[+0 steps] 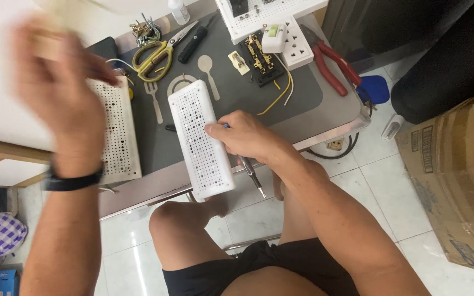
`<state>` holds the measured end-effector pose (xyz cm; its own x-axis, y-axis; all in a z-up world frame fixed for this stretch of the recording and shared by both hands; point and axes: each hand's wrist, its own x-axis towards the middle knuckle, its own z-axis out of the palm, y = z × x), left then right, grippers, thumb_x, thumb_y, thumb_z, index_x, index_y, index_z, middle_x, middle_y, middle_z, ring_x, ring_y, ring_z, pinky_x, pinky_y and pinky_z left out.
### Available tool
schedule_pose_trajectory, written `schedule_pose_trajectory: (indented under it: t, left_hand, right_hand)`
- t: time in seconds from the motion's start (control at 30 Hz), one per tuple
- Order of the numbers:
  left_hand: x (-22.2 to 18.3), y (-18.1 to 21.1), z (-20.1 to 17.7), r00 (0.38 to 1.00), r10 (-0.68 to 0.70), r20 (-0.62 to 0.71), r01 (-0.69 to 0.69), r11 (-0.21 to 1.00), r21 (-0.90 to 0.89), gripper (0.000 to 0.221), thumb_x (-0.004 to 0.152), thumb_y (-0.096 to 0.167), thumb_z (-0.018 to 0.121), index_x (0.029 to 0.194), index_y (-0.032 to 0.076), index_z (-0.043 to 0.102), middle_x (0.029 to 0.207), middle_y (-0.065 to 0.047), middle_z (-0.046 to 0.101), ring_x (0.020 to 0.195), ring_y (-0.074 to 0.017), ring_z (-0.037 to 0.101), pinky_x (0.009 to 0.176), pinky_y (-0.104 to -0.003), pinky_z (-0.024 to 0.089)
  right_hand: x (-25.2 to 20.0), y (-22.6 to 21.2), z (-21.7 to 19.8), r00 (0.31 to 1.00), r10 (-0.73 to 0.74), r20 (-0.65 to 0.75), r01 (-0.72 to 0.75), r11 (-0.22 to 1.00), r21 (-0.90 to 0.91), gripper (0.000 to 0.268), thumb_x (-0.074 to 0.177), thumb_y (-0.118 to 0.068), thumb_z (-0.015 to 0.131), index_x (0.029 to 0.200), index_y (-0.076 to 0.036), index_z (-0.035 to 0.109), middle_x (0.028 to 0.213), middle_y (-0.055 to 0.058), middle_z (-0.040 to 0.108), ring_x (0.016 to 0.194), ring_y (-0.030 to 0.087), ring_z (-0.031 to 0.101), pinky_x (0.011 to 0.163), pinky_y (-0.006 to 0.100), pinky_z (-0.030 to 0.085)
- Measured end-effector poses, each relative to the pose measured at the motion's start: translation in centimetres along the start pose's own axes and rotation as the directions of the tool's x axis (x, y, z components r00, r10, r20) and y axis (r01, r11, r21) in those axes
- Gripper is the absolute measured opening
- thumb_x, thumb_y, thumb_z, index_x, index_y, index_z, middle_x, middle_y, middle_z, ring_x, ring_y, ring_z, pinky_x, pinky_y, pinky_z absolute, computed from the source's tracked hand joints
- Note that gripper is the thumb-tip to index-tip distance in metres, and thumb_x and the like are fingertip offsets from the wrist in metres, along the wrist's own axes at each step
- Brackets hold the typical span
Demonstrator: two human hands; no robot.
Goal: Wiring an electrical component by connecting wires to terminals using a screwdriver on a repair bench.
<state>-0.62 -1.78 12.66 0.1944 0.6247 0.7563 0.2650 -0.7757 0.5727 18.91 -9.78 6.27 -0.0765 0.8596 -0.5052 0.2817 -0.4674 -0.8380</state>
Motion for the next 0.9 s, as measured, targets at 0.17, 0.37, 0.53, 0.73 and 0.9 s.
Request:
schedule_pose_trajectory:
  t: [0.17, 0.37, 0.53, 0.73, 0.9]
  left_hand:
    - [1.4, -2.1, -4.7, 0.979, -0.205, -0.011, 0.205, 0.969, 0.138, 0.042, 0.115, 0.040, 0.036, 0.107, 0.003, 0.055, 0.097, -0.012, 0.065, 0.086, -0.0192, 0.072, 0.078, -0.023, 0.052]
    - [1.3, -0.4, 2.4, 0.977, 0.114, 0.183, -0.104, 0.993, -0.063, 0.027, 0.111, -0.014, 0.064, 0.135, -0.008, 0.054, 0.124, -0.024, 0.059, 0.107, -0.0318, 0.062, 0.093, -0.038, 0.056]
    - [0.4, 1.9, 11.6, 0.872, 0.342, 0.350, -0.335, 0.939, -0.081, 0.034, 0.099, -0.007, 0.076, 0.128, -0.002, 0.060, 0.124, -0.020, 0.067, 0.114, -0.0299, 0.066, 0.105, -0.043, 0.050]
    - [-1.4, -2.5, 20.6, 0.750, 0.488, 0.447, -0.598, 0.789, 0.142, 0.033, 0.096, 0.011, 0.072, 0.126, 0.004, 0.060, 0.114, -0.021, 0.061, 0.087, -0.0293, 0.062, 0.068, -0.036, 0.059]
    - [-2.6, -6.2, 23.2, 0.611, 0.545, 0.574, -0.765, 0.593, 0.251, 0.028, 0.087, 0.037, 0.070, 0.111, 0.021, 0.069, 0.089, -0.004, 0.066, 0.104, -0.0300, 0.061, 0.097, -0.049, 0.039]
  right_hand:
    - [0.2, 0.5, 0.2, 0.995, -0.030, -0.095, 0.024, 0.998, -0.063, 0.027, 0.086, -0.039, 0.057, 0.086, -0.013, 0.065, 0.077, 0.002, 0.064, 0.066, 0.013, 0.055, 0.059, 0.028, 0.039]
    - [-1.4, 3.5, 1.2, 0.932, -0.182, -0.314, 0.218, 0.972, 0.084, 0.058, 0.082, -0.041, 0.057, 0.132, -0.010, 0.058, 0.135, 0.006, 0.062, 0.111, 0.015, 0.063, 0.091, 0.027, 0.049]
    - [-4.2, 5.9, 1.4, 0.945, -0.150, -0.290, 0.219, 0.950, 0.222, 0.044, 0.087, -0.030, 0.058, 0.127, -0.015, 0.066, 0.065, 0.000, 0.065, 0.050, 0.008, 0.054, 0.040, 0.023, 0.039]
    - [-3.2, 8.9, 2.2, 0.772, -0.506, -0.385, 0.580, 0.808, 0.100, 0.017, 0.089, -0.016, 0.062, 0.099, -0.008, 0.072, 0.060, -0.001, 0.063, 0.049, 0.007, 0.053, 0.045, 0.022, 0.043]
    - [-2.4, 9.9, 2.4, 0.585, -0.660, -0.471, 0.781, 0.615, 0.109, 0.013, 0.086, -0.009, 0.068, 0.094, -0.001, 0.074, 0.054, 0.015, 0.065, 0.049, 0.011, 0.061, 0.039, 0.023, 0.046]
